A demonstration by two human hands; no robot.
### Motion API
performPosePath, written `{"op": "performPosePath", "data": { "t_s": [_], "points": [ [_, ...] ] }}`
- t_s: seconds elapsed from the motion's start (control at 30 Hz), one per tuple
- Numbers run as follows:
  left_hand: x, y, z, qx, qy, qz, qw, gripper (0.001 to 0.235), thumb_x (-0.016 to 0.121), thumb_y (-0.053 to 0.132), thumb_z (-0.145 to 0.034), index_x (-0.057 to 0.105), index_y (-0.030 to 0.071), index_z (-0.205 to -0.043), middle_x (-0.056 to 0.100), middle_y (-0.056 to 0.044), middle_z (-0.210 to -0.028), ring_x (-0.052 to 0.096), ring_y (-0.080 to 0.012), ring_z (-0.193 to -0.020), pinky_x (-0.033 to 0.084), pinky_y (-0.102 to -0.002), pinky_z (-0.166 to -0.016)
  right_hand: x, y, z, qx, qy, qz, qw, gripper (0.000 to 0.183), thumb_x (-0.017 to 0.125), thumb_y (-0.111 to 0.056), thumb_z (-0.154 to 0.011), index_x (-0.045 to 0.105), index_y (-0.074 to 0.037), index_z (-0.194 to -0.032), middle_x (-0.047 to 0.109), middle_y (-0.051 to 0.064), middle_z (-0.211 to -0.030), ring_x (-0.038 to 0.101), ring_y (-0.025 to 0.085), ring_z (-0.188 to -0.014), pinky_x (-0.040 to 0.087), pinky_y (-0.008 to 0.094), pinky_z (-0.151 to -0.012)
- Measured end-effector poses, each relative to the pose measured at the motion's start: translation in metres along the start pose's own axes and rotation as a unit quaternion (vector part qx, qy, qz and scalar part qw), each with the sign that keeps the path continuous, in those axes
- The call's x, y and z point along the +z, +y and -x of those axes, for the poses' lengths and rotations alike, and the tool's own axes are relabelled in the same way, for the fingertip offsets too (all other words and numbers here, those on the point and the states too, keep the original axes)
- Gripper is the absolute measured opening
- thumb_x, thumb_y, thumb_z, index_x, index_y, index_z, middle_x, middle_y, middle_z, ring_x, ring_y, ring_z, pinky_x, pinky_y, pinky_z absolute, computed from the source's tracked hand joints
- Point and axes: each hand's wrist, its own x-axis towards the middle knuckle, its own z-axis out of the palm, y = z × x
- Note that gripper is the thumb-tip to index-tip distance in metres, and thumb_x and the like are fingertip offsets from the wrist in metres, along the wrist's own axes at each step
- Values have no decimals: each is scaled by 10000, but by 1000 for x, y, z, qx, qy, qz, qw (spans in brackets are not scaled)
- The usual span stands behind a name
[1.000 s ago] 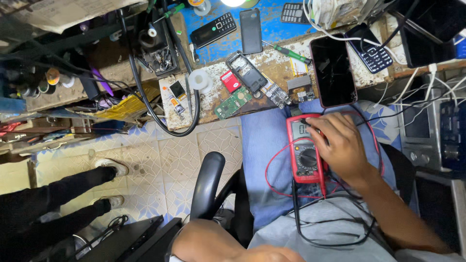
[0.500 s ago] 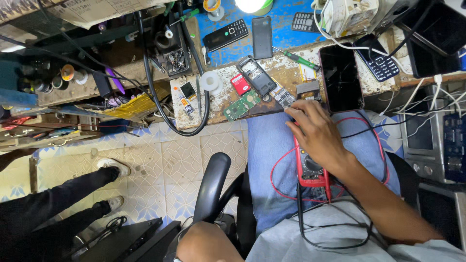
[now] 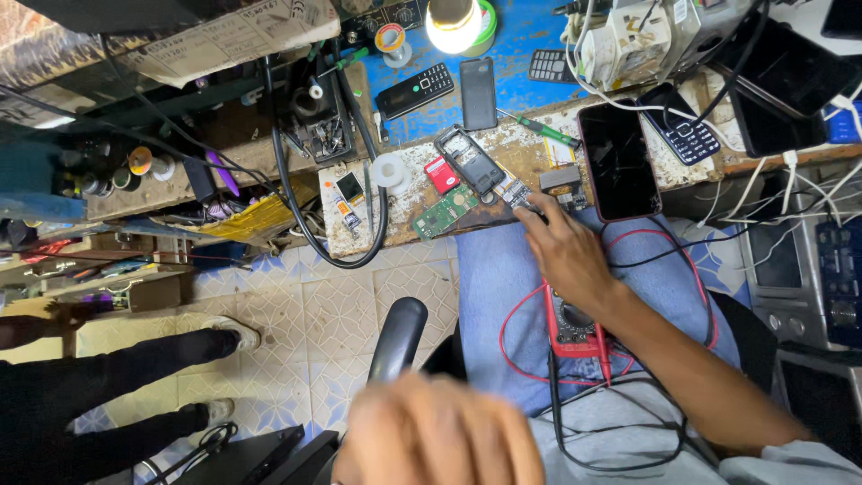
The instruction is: The person uses a multimeter to test a small electronic device, likely a mobile phone, by touching the probes to various points on the circuit board. They then connect a red power bank to the device and continue testing with the multimeter while holding the device.
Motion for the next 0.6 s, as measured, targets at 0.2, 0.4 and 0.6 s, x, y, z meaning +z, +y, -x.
{"op": "performPosePath", "data": {
  "t_s": [0.2,0.4,0.6],
  "points": [
    [-89,-173,-71,43,-11,-357,933,312,578,-47,-982,725,141,-1182,723,-65,-1119,661,-294,-1180,470,-456,-1097,5,2,-2,8,21,29,999,420,613,3,-911,622,-152,-1302,546,95,-1306,688,348,-1096,587,439,-817],
    [-139,-265,-38,-76,-160,-525,833,635,605,-156,-806,587,139,-1368,563,-114,-1450,422,-353,-1454,258,-562,-1240,5,6,1,3,46,-8,999,335,594,-38,-938,654,-120,-1257,603,97,-1275,695,357,-1100,573,448,-834],
    [-146,-277,-35,-87,-173,-500,844,746,561,-145,-754,556,161,-1435,540,-114,-1501,394,-365,-1477,244,-568,-1247,1,2,-9,2,129,-25,991,225,628,-80,-1010,717,-123,-1212,673,50,-1192,719,294,-1067,579,389,-794]
  ]
}}
